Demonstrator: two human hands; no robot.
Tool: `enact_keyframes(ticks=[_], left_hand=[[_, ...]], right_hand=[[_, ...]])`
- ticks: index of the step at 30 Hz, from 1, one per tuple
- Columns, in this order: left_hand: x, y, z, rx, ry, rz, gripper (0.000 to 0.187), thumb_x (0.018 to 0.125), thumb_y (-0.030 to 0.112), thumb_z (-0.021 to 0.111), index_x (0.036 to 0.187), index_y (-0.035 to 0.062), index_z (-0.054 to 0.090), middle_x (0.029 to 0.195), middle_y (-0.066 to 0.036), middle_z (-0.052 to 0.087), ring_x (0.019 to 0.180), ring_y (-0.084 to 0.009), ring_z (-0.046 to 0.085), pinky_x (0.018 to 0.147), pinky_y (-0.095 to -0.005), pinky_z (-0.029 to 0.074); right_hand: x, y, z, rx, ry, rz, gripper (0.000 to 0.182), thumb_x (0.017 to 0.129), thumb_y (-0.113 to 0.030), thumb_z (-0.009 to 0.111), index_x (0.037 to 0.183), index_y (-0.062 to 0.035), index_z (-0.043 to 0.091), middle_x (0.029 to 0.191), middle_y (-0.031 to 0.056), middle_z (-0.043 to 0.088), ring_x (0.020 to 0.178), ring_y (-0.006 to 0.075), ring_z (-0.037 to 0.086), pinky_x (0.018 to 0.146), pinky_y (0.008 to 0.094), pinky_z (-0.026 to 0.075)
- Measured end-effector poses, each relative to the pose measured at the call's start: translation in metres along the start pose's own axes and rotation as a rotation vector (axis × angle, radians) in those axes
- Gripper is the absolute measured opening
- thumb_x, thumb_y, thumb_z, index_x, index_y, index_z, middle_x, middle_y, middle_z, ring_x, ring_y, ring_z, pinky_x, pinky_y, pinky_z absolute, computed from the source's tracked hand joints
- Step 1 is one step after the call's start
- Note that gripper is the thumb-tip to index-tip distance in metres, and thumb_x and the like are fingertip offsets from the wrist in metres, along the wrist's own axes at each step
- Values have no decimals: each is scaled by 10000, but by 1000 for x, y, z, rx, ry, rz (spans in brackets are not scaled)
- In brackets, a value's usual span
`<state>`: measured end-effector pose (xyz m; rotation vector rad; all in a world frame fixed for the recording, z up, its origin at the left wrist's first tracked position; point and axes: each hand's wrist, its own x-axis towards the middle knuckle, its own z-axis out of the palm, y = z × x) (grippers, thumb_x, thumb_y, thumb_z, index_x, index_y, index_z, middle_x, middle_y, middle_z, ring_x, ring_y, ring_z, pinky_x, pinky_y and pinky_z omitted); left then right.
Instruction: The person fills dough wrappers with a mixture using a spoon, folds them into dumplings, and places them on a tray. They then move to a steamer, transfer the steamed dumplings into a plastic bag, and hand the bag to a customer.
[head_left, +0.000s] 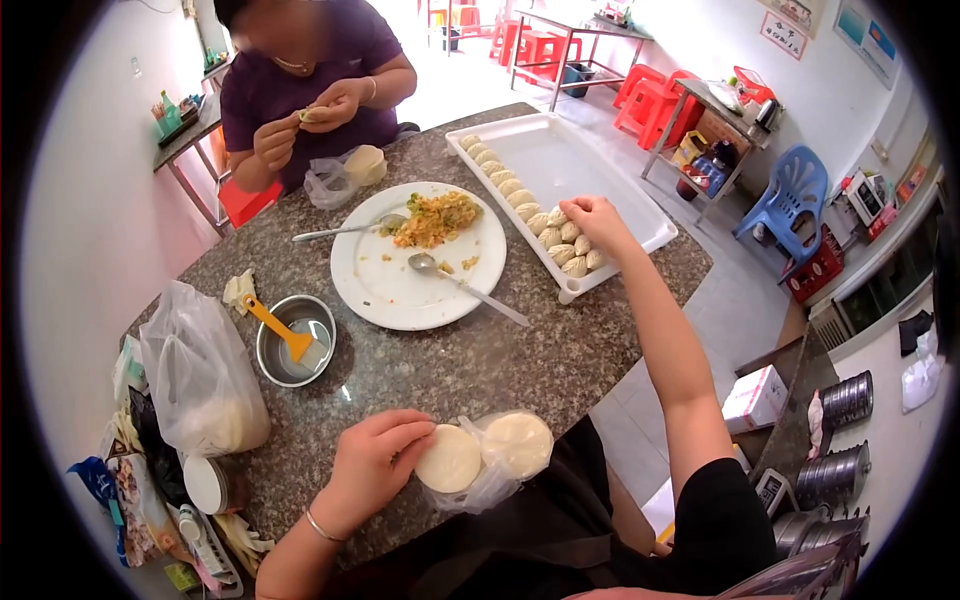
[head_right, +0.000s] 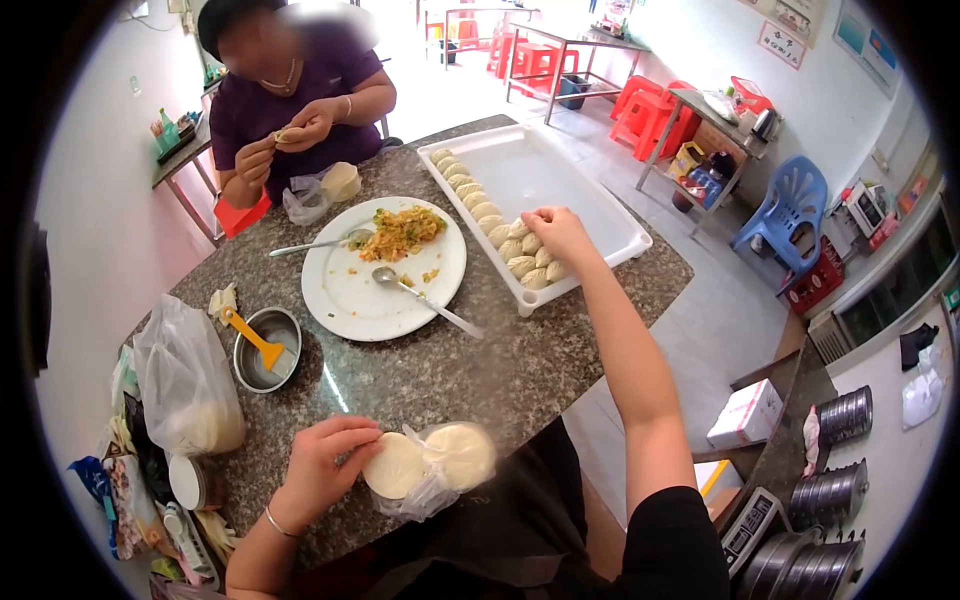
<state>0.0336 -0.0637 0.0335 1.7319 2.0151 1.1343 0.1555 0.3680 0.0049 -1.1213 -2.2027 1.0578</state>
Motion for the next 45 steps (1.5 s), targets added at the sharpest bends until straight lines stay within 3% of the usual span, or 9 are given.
enact_keyframes(ticks=[7,9,14,19,25,31,36,40,45], left_hand=[[-4,2,0,143,59,139,138,759,75,715,896,91,696,893,-59,681,766,-226,670,648,-319,554],[-5,0,-1,154,18,187,152,753,75,711,903,85,685,882,-61,677,751,-225,666,633,-317,549],[-5,3,-4,181,1,240,139,755,61,695,890,72,666,893,-69,676,761,-228,667,629,-323,548],[-5,15,-9,67,87,295,188,721,-26,683,891,49,653,862,-95,683,720,-238,668,630,-322,544],[-13,11,-7,-195,16,69,181,730,-28,688,888,49,643,891,-99,667,745,-254,661,638,-317,535],[-7,-1,5,285,206,309,161,763,-29,673,893,61,646,860,-104,662,748,-242,658,622,-326,521],[-11,8,-4,-143,90,-35,153,771,-15,677,912,28,633,845,-121,644,740,-289,638,659,-327,521],[-10,6,-4,-153,121,-16,102,818,0,657,914,21,630,838,-122,653,753,-259,654,677,-320,524],[-12,-1,-8,-870,155,-337,105,961,88,527,1062,66,505,958,-78,652,849,-152,655,716,-316,552]], right_hand=[[-12,-19,10,-130,131,-154,305,889,-267,615,1018,2,678,914,177,690,815,278,664,753,365,508],[-27,-31,25,-128,308,-546,281,883,-234,625,1026,5,669,924,163,683,815,276,660,757,371,511],[-100,-75,70,-231,-206,-547,389,871,-259,646,1190,-47,582,949,168,642,857,297,656,770,402,523],[-103,-76,93,-192,-224,-697,333,878,-146,567,1197,-50,570,896,214,651,844,351,649,761,445,521],[-83,-90,72,-238,-72,-536,304,884,-78,509,1173,-41,596,812,221,644,764,364,641,708,437,497],[-95,-62,83,-350,-77,-425,302,895,-103,511,1190,-51,548,792,219,652,753,384,648,691,464,516],[-105,-80,68,-170,-195,-324,299,892,-91,488,1175,-16,546,722,217,641,727,375,643,691,449,502],[-96,-74,70,-214,-113,-296,300,885,-97,493,1164,-9,559,716,209,641,704,363,639,685,446,491],[-107,-87,68,-185,-255,-279,303,871,-94,503,1153,-10,576,693,178,635,668,329,632,650,428,477]])
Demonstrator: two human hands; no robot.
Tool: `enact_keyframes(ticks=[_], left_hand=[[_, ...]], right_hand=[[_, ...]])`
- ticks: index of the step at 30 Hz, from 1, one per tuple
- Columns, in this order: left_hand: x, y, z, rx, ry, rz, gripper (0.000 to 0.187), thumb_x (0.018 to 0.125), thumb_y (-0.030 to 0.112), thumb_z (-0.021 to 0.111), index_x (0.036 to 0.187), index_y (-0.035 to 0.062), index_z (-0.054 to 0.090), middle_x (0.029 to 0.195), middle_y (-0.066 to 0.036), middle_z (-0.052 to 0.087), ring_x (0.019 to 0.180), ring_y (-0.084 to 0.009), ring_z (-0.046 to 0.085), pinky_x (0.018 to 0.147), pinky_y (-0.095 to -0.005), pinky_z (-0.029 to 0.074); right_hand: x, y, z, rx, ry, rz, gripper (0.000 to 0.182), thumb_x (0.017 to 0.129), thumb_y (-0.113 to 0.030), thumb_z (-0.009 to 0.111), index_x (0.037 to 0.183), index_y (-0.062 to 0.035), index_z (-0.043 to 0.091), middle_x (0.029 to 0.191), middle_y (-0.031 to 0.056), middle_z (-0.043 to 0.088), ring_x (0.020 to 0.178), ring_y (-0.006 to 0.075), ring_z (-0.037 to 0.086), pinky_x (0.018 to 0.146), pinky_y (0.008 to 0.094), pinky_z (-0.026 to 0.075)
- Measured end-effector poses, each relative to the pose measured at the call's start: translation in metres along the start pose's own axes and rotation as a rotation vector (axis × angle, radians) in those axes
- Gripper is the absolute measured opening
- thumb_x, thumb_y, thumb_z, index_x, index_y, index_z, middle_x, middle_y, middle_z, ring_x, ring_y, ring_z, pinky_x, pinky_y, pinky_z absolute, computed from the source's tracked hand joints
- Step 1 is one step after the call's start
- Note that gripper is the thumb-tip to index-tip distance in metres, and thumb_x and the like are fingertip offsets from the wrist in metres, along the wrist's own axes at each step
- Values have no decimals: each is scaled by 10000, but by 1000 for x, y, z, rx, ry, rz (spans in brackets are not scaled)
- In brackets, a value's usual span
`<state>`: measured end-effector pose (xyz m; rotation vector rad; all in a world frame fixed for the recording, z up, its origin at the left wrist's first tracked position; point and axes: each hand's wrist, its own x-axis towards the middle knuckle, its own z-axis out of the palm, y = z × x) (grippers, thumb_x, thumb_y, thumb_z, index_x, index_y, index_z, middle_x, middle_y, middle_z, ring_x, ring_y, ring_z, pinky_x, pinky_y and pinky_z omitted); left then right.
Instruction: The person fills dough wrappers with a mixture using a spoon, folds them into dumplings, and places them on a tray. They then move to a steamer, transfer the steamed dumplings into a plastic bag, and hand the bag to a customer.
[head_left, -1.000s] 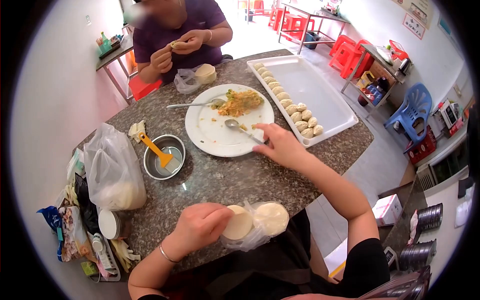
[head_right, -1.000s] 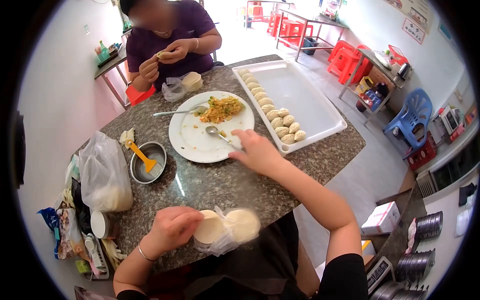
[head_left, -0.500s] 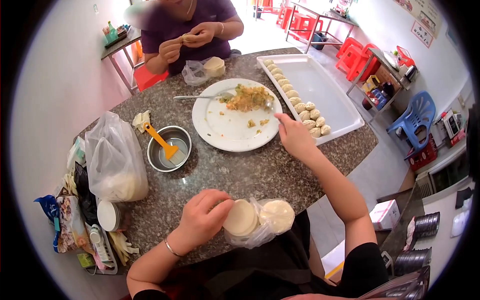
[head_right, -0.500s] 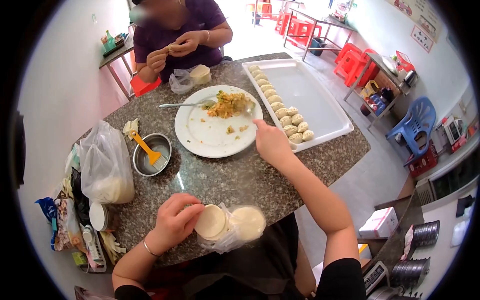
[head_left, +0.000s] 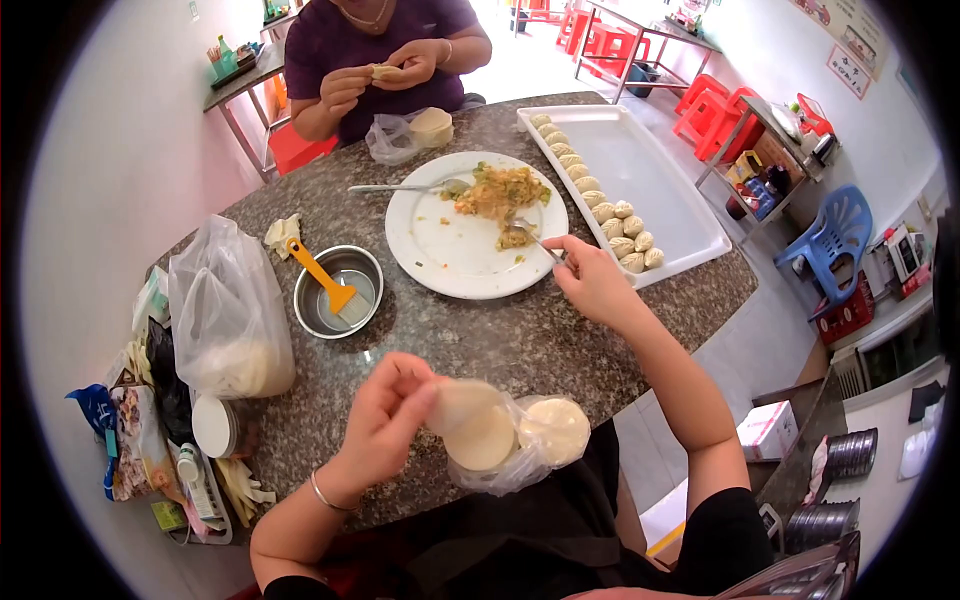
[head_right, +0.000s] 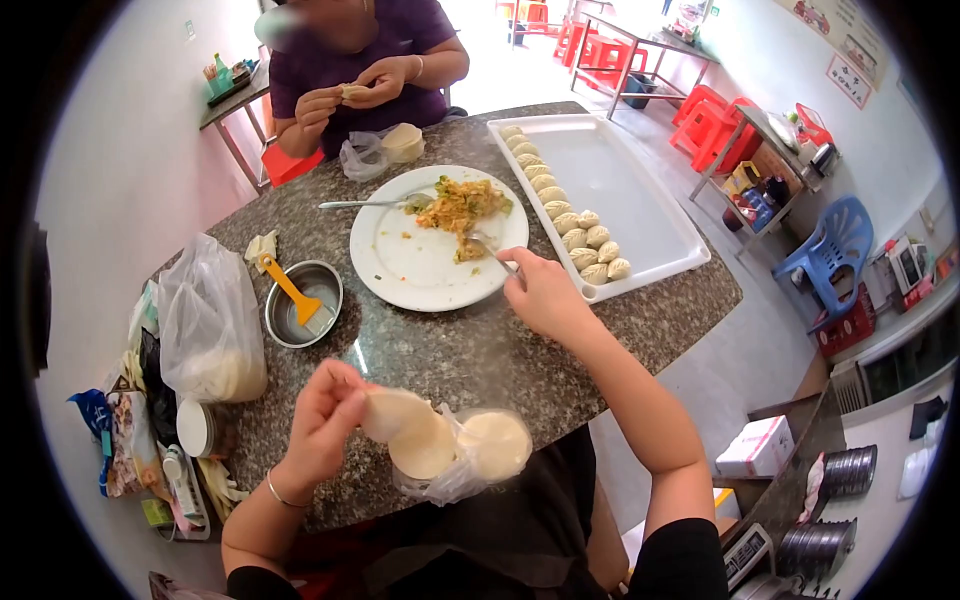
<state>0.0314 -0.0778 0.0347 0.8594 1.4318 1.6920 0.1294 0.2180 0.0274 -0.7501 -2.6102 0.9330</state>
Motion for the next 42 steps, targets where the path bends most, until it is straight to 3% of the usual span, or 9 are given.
enact_keyframes(ticks=[3,13,18,23,27,30,33,37,42], left_hand=[[14,4,-3,-492,26,-205,132,984,135,496,1097,87,447,996,-79,635,881,-162,661,726,-318,571],[47,-21,-7,-608,178,-390,300,954,89,518,1244,13,511,1155,-79,628,978,-148,649,806,-268,561],[58,-41,-2,-683,163,-468,333,969,78,456,1287,-24,440,1252,-163,564,1124,-253,599,881,-340,554],[73,-46,14,-812,134,-444,385,1017,181,359,1324,-50,375,1319,-201,500,1241,-323,500,1049,-468,430],[78,-39,22,-829,124,-395,453,1034,280,321,1345,-46,359,1355,-200,468,1278,-329,459,1099,-483,358],[84,-34,25,-877,92,-358,607,1027,418,298,1391,-68,292,1437,-206,364,1350,-319,363,1141,-466,280],[87,-34,19,-1004,57,-344,580,1032,389,318,1399,-59,280,1437,-188,371,1365,-311,341,1157,-449,237],[88,-32,16,-943,241,-286,642,1020,420,338,1360,-124,313,1390,-226,417,1316,-312,407,1126,-402,322],[87,-28,1,-863,236,-313,529,1037,339,316,1329,-101,347,1340,-223,462,1280,-304,451,1123,-426,340]], right_hand=[[-1,2,2,31,-26,30,310,872,-91,500,1163,-10,569,689,176,629,656,322,626,640,422,475],[-15,3,8,-194,14,-71,308,878,-97,503,1171,-21,558,706,225,630,695,379,646,675,466,516],[-18,-12,7,-37,-5,-129,310,878,-78,505,1176,-25,571,652,209,611,614,339,635,610,435,503],[6,9,9,-30,31,-46,300,887,-87,504,1163,-22,602,627,175,597,562,277,596,569,395,467],[-24,5,20,189,-85,-57,322,891,-85,523,1198,-19,594,609,124,573,535,181,553,563,328,451],[-39,0,28,273,-124,-38,323,892,-79,525,1203,-30,595,608,125,566,538,166,553,564,312,453],[-52,-14,26,228,-177,-67,332,892,-69,525,1218,-48,591,616,134,566,537,172,556,561,311,456],[-66,-19,29,184,-166,-213,361,889,-48,531,1246,-68,577,632,140,568,526,182,555,556,311,460],[-50,-15,19,306,-247,-104,352,895,-67,549,1245,-65,584,616,77,556,538,106,484,556,285,445]])
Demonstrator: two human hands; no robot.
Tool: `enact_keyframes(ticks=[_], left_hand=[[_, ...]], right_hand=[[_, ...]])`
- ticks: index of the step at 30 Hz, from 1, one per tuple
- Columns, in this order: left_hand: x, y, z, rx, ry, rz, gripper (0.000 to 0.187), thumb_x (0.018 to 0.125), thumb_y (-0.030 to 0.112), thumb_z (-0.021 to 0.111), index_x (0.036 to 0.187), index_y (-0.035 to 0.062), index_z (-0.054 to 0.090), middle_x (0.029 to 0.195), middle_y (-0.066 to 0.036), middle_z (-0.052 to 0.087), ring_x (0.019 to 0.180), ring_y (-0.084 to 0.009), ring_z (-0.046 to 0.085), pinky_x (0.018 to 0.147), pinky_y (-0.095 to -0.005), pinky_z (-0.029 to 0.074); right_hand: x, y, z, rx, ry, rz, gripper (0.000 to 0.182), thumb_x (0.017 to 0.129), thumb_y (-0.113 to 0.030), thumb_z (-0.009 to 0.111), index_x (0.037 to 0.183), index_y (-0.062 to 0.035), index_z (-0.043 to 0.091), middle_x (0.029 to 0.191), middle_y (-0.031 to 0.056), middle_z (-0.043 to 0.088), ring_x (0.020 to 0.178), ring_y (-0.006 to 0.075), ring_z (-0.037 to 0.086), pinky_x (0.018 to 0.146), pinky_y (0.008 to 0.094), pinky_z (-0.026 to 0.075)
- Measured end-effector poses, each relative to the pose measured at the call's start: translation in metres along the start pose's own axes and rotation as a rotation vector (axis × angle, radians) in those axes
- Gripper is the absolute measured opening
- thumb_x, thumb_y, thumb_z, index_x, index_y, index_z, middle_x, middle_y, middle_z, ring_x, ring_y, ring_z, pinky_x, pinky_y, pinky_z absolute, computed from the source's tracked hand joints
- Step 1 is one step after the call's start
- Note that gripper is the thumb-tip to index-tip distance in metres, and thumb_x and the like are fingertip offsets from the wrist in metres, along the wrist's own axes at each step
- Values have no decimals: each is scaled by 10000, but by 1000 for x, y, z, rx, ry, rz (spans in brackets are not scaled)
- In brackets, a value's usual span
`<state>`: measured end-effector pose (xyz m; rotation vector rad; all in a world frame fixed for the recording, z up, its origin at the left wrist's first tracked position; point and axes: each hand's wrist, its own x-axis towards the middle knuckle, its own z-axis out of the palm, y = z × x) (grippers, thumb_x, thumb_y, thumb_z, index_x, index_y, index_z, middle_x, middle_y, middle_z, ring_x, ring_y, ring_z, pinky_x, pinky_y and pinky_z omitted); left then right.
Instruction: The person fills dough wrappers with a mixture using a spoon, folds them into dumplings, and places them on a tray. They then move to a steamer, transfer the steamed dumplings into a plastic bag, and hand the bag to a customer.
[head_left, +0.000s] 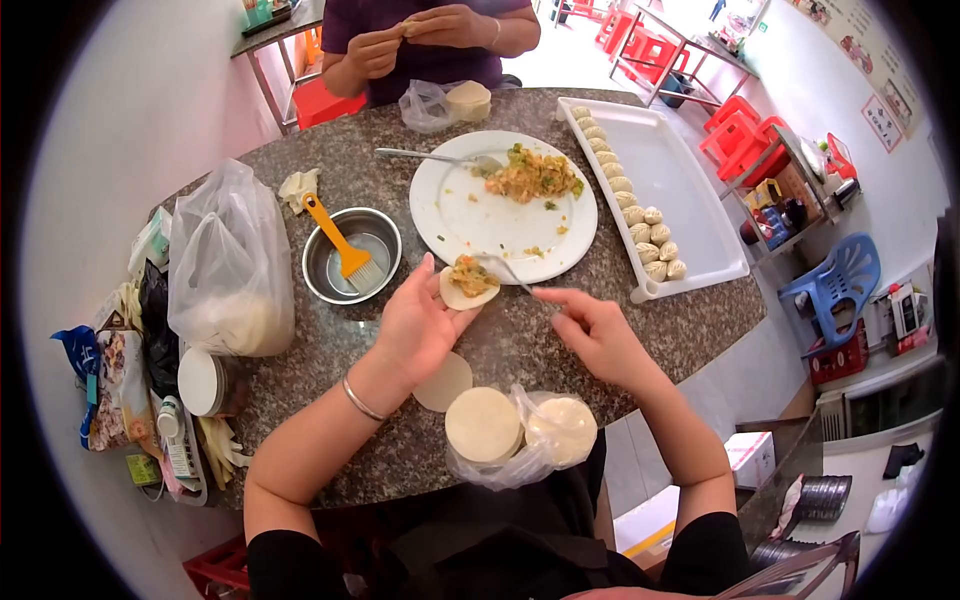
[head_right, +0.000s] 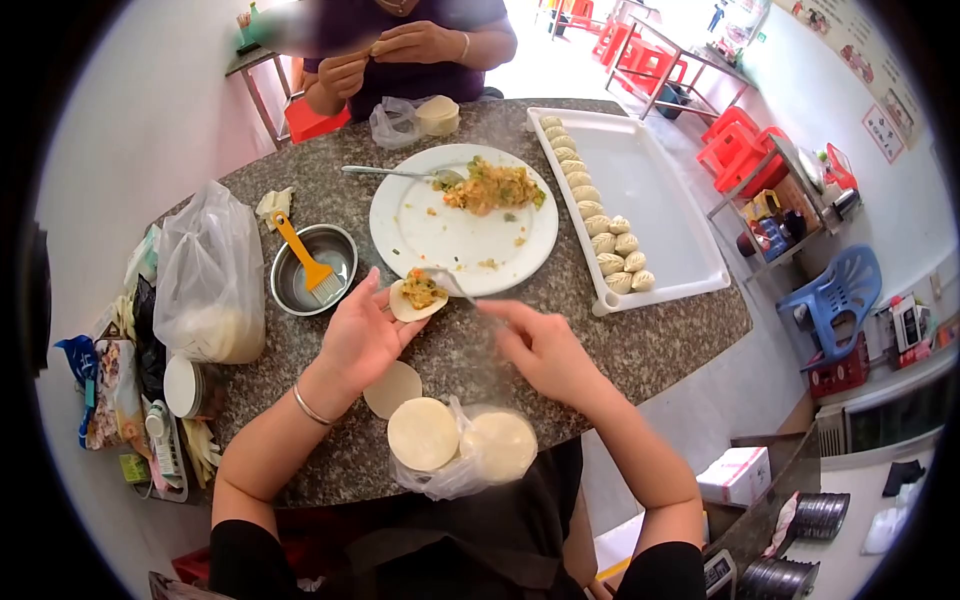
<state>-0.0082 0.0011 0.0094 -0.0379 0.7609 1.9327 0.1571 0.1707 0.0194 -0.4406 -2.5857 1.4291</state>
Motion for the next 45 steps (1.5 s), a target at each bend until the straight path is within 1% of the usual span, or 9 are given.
enact_keyframes(ticks=[8,23,28,31,35,37,39,41,45], left_hand=[[0,4,-10,4,68,12,535,1018,356,389,1317,-87,377,1306,-218,498,1216,-308,521,1056,-404,428],[-5,6,-2,107,-13,80,430,1028,351,359,1288,21,449,1241,-119,556,1121,-230,590,938,-351,534],[-2,4,-4,281,-71,200,422,949,108,555,1332,-11,422,1251,-104,554,1118,-189,584,944,-289,506],[-9,6,5,346,-85,247,484,900,25,602,1349,-4,425,1247,-98,572,1105,-179,599,904,-247,526],[-12,10,8,397,-22,193,518,888,24,621,1361,-24,416,1264,-106,567,1122,-180,592,906,-241,516],[-10,6,5,464,-148,354,489,903,39,607,1356,-16,432,1257,-98,574,1110,-172,595,905,-247,514],[-10,8,7,450,-155,375,505,888,29,632,1351,-25,439,1232,-102,589,1102,-155,594,915,-277,496],[-14,12,12,370,-65,365,483,880,33,650,1325,-23,470,1222,-103,596,1098,-150,593,905,-280,502],[-10,13,7,550,-11,554,438,903,24,612,1315,-35,476,1205,-109,605,1053,-148,609,875,-272,526]], right_hand=[[8,-2,13,-45,-117,4,365,897,-63,527,1259,-66,575,666,94,594,577,121,528,580,286,454],[2,-4,9,517,-102,107,376,933,-45,461,1298,-32,549,627,-13,545,543,33,455,501,189,359],[14,-2,1,303,66,46,342,921,-45,484,1247,-31,587,663,-4,578,580,34,482,534,212,406],[36,14,-6,-282,289,-109,258,878,-59,561,1112,-59,670,814,67,611,679,164,590,631,293,480],[55,25,-5,-404,346,-182,227,853,-78,607,1068,-64,679,877,103,604,746,247,612,720,346,498],[63,13,-1,-515,460,-467,215,836,-88,638,1044,-49,676,886,110,612,789,287,614,800,383,490],[67,-6,5,-392,421,-434,219,825,-104,669,1032,-35,679,902,110,634,852,274,623,849,372,473],[73,-26,10,109,72,-313,223,820,-127,690,1016,-22,685,930,114,665,897,237,634,850,345,470],[84,-39,20,279,89,-271,197,868,-134,685,1001,11,683,932,53,689,891,110,614,817,276,477]])
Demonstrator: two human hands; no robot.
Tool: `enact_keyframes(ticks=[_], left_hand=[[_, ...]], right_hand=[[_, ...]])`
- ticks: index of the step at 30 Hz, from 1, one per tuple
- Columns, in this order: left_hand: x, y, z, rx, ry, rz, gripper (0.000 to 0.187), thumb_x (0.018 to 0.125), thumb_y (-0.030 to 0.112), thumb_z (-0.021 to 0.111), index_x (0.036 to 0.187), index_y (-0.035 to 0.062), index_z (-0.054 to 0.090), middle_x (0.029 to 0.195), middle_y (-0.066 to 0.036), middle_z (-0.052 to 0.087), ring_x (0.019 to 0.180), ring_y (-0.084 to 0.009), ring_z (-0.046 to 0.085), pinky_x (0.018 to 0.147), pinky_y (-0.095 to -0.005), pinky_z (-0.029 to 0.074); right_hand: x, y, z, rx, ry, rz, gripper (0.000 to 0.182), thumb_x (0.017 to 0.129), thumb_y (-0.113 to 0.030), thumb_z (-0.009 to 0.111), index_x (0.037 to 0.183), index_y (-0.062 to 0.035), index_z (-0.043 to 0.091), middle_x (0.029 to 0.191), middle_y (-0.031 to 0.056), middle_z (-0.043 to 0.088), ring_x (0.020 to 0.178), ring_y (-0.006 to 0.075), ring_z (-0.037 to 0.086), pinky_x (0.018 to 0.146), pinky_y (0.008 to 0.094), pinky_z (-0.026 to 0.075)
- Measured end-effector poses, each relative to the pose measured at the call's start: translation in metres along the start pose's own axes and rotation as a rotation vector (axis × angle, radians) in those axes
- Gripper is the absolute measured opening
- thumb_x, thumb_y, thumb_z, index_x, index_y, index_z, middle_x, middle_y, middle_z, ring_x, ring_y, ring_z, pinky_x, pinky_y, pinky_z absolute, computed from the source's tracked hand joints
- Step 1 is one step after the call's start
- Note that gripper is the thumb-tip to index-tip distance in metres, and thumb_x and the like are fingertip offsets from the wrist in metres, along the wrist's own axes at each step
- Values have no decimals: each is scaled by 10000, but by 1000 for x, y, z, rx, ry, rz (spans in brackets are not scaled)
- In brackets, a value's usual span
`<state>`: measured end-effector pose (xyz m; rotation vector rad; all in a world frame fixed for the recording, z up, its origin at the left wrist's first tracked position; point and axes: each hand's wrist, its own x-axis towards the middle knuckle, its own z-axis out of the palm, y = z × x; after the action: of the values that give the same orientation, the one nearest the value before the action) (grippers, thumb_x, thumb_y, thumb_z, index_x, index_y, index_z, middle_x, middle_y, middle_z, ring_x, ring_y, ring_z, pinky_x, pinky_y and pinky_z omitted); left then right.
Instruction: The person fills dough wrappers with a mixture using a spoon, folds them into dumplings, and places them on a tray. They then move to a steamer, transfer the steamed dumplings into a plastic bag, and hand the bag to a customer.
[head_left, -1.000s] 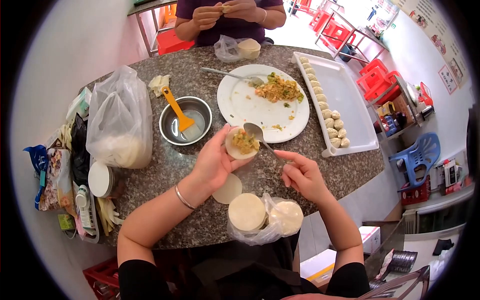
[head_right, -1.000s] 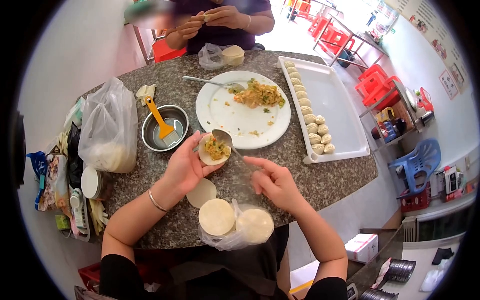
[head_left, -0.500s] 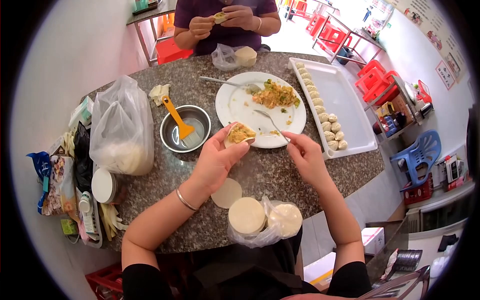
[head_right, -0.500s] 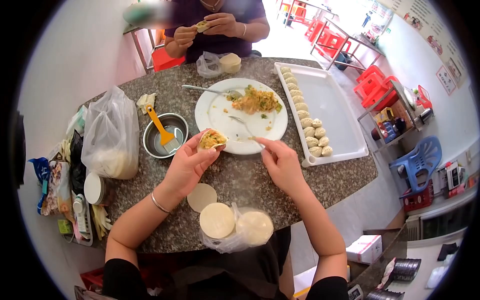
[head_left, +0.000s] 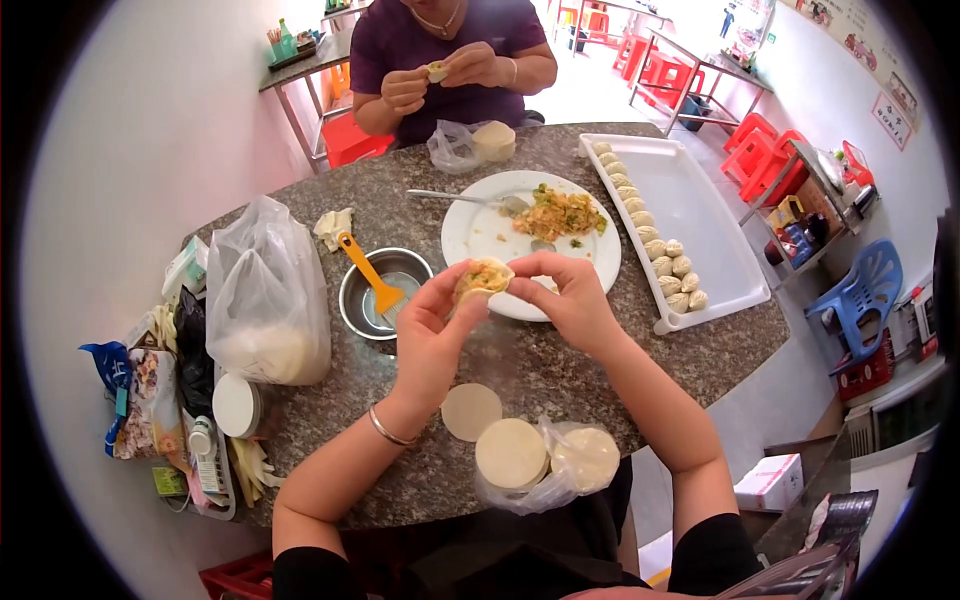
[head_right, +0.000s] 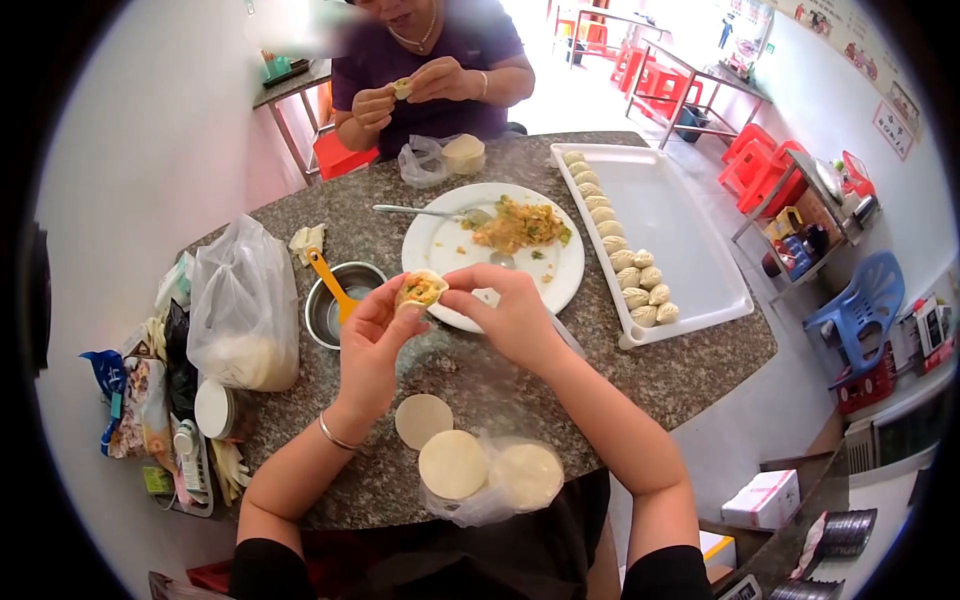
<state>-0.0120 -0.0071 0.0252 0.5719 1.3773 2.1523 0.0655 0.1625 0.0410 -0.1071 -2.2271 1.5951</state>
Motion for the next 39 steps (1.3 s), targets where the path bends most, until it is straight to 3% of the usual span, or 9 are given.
enact_keyframes(ticks=[2,9,16,18,24,31,34,36,39], left_hand=[[1,-2,-1,137,-49,173,405,907,28,610,1294,-30,504,1172,-94,622,1029,-129,610,853,-268,526],[1,-15,-3,299,-123,245,294,911,7,603,1204,-16,600,1197,-120,613,1058,-145,609,891,-251,509],[0,-20,-3,303,-83,255,220,904,-4,611,1118,-20,658,1176,-124,623,1020,-147,623,865,-243,513],[3,-18,-3,277,-18,213,205,897,-10,620,1097,-31,662,1173,-128,623,1013,-148,623,858,-245,514],[2,-22,-5,312,-103,276,201,890,-24,620,1087,-47,654,1179,-147,618,1025,-161,620,872,-251,513],[18,-25,5,310,-148,264,186,877,-19,641,1058,-59,654,1153,-147,633,990,-154,632,851,-251,521],[36,-25,15,296,-139,222,169,866,-4,665,1028,-53,656,1084,-128,662,936,-140,646,826,-247,529],[47,-29,23,255,-103,189,137,858,6,681,985,-40,661,1018,-111,680,890,-130,653,808,-244,533],[50,-33,23,233,-124,189,111,859,-3,673,963,-36,659,1081,-138,658,933,-140,646,840,-257,531]], right_hand=[[4,12,5,96,47,-13,199,858,-139,684,990,10,691,913,69,699,872,125,626,808,284,479],[-2,32,4,263,67,60,183,857,-148,674,934,16,696,874,74,708,846,130,635,798,276,484],[-9,20,10,161,142,19,143,841,-116,687,904,12,693,830,72,694,818,145,641,780,290,490],[-9,17,12,42,189,-194,126,826,-98,697,888,12,688,815,82,689,809,167,642,765,297,489],[-10,17,3,74,111,-20,136,836,-115,686,879,14,682,840,94,686,829,167,631,760,299,481],[-5,21,-12,31,88,-36,164,830,-144,693,874,12,671,829,99,678,823,183,630,771,320,473],[-1,26,-16,-11,184,-113,149,847,-124,690,884,14,652,823,48,655,822,123,589,782,282,456],[2,28,-23,-138,221,-212,155,828,-144,687,869,4,670,818,94,669,823,213,624,778,330,470],[4,34,-24,-82,264,-147,158,828,-143,688,867,9,667,833,99,670,848,195,622,778,323,470]])
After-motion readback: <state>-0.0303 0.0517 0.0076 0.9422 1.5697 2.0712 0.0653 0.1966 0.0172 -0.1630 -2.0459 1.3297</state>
